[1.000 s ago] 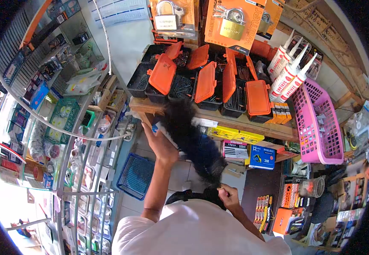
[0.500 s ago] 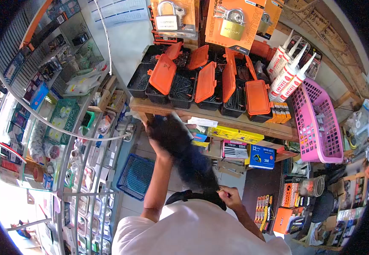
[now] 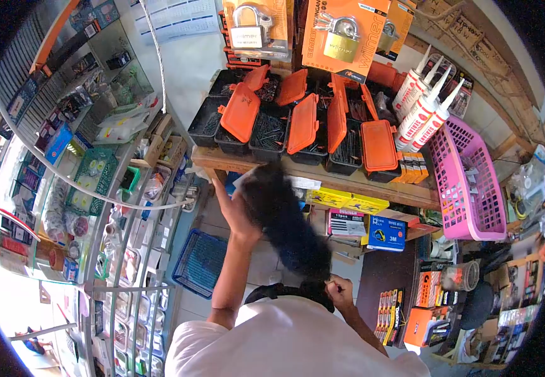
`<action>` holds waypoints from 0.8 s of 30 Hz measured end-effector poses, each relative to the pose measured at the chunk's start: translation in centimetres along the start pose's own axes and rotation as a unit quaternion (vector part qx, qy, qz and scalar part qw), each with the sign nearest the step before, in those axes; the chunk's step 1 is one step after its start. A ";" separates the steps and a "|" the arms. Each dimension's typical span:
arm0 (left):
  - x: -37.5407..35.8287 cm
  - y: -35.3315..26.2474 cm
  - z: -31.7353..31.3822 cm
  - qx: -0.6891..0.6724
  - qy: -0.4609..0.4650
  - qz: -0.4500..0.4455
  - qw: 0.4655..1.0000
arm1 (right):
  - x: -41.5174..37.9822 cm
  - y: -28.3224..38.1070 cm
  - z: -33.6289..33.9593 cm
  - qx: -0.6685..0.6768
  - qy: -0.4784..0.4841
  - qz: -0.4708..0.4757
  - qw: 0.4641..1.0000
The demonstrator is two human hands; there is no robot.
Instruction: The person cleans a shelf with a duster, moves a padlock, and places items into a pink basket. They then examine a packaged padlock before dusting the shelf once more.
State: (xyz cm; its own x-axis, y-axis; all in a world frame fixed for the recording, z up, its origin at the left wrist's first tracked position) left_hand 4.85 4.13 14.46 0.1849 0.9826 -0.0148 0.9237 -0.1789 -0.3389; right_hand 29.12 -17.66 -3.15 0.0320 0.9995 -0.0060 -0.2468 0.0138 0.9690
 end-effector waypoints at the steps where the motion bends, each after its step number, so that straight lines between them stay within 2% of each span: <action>1: 0.9 0.1 1.5 0.045 -0.033 -0.078 0.995 | 0.1 0.1 0.0 0.000 -0.001 -0.001 1.000; 2: 1.1 0.6 2.8 0.044 -0.033 -0.076 0.996 | 0.4 0.3 -0.4 -0.007 0.050 0.003 0.999; 3: 0.9 1.1 3.0 -0.071 0.035 -0.037 0.996 | 0.5 0.6 -0.8 -0.013 0.101 0.006 0.995; 4: 0.7 1.3 3.1 -0.185 0.103 0.002 0.977 | 0.5 0.9 -1.0 -0.013 0.099 0.007 0.995; 5: 0.6 1.5 3.2 -0.295 0.169 0.040 0.939 | 0.5 1.1 -0.9 0.075 0.078 -0.041 0.993; 6: 0.3 1.2 2.1 -0.295 0.169 0.040 0.939 | 0.4 1.1 -0.9 0.162 0.058 -0.090 0.981; 7: -0.1 1.0 0.6 -0.122 0.133 0.017 0.983 | 0.5 1.1 -0.9 0.163 0.058 -0.091 0.981; 8: -0.4 0.8 -0.1 0.055 0.094 -0.006 0.994 | 0.8 1.4 -0.9 0.115 0.089 -0.047 0.988; 9: -0.4 0.9 -0.9 -0.007 0.227 0.064 0.972 | 1.0 1.6 -0.9 0.066 0.120 -0.001 0.991; 10: -0.4 1.1 -1.0 -0.007 0.229 0.065 0.971 | 0.9 1.4 -0.8 0.066 0.118 0.000 0.991; 12: -0.4 1.3 -0.1 -0.039 -0.026 0.002 0.999 | 0.5 0.4 -0.5 0.172 0.073 -0.081 0.979; 13: 0.0 1.5 1.8 -0.039 -0.025 0.007 0.999 | 0.5 -0.2 -0.5 0.172 0.068 -0.082 0.979; 15: 1.2 2.2 5.8 -0.001 0.158 0.023 0.987 | 0.3 -0.6 -0.7 0.054 0.115 0.024 0.992; 16: 1.4 1.7 3.9 0.387 0.080 -0.083 0.915 | 0.3 0.4 -0.4 0.051 0.093 0.023 0.994; 17: 0.8 1.4 2.2 0.174 0.013 -0.040 0.984 | 0.2 1.5 0.3 0.089 0.047 0.022 0.995; 18: -0.1 1.1 -0.2 -0.043 -0.064 0.014 0.997 | -0.2 2.2 1.1 0.126 0.000 0.022 0.992; 19: 0.0 1.0 0.3 0.005 0.005 0.026 1.000 | -0.7 2.0 1.8 0.123 -0.024 0.023 0.992; 20: -0.2 0.8 0.9 0.054 0.076 0.034 0.995 | -1.2 1.8 2.7 0.150 -0.114 0.069 0.980; 21: -0.1 0.7 1.3 0.083 0.022 0.023 0.996 | -1.5 1.4 3.4 0.177 -0.198 0.117 0.957; 23: -0.1 1.0 0.8 0.052 0.058 0.045 0.996 | -2.0 0.5 6.5 0.120 -0.355 0.130 0.918; 24: -0.1 1.1 0.4 0.019 0.082 0.056 0.995 | -1.8 2.1 8.3 0.099 -0.383 0.121 0.910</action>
State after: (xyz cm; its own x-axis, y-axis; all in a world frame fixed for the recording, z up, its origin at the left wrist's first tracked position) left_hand 5.74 3.89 13.66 0.3413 0.9347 0.0991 0.8817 -0.2819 -0.3783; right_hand 36.60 -19.69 0.90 0.6850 0.6576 0.3135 -0.1588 -0.2852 0.9452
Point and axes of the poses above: each hand's wrist, its own x-axis towards the middle knuckle, its own z-axis out of the back of the hand, y = z × x, the point moved 4 cm from there along x, towards the middle knuckle, and after that the axes turned 4 degrees about -x, right-handed, at the moved point
